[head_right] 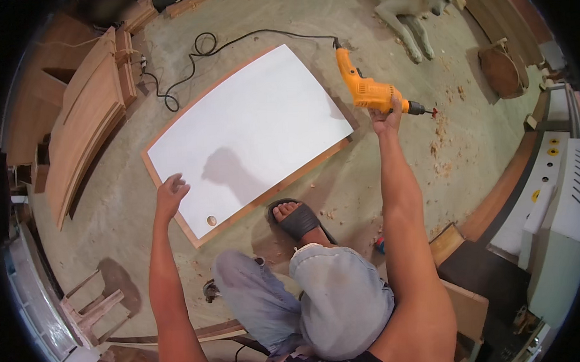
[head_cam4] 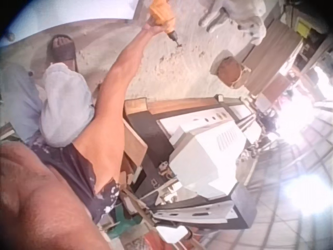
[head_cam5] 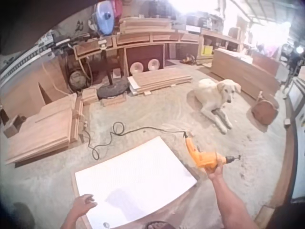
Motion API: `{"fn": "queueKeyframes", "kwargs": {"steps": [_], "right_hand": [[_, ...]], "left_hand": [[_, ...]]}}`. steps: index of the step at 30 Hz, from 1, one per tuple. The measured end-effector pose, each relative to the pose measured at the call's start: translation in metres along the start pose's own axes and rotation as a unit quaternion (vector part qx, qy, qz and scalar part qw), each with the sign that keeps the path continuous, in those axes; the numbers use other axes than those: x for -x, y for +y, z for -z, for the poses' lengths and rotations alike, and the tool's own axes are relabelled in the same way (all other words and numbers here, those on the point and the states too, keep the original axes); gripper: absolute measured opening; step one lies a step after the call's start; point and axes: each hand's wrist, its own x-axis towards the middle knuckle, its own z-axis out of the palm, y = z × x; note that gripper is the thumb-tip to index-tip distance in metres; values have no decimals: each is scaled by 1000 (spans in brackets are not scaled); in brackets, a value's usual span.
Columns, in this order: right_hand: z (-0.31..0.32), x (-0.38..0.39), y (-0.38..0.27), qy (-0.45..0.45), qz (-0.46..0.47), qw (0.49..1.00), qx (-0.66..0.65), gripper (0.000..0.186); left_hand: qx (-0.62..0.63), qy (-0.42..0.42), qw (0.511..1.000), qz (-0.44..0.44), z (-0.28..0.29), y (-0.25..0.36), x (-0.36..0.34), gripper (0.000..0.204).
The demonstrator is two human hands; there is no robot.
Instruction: The person sits on the floor and uses a yellow power drill to make holes in a rectangular wooden board. They repeatedly position the board, drill, and flip it over to continue drilling.
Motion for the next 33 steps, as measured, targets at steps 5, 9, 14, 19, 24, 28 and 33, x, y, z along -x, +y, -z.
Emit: {"fn": "queueKeyframes", "kwargs": {"steps": [5,9,14,19,24,28,33], "right_hand": [[25,-13,6,37,-15,999,-35,64],[33,-20,8,56,-19,997,-56,60],[40,-25,5,73,-26,997,7,58],[49,-29,10,60,-48,997,13,55],[59,-27,7,15,-51,992,113,58],[68,-27,-12,8,-116,957,264,61],[75,-23,-31,55,-141,900,409,62]], "left_hand": [[98,91,989,59,-12,-83,38,47],[120,146,976,110,-35,-117,62,43],[80,189,970,131,-55,-141,75,42],[89,255,956,118,-63,-155,79,37],[86,237,956,149,-66,-160,85,34],[96,232,956,149,-70,-158,85,34],[-17,246,958,147,-78,-150,84,35]]}}
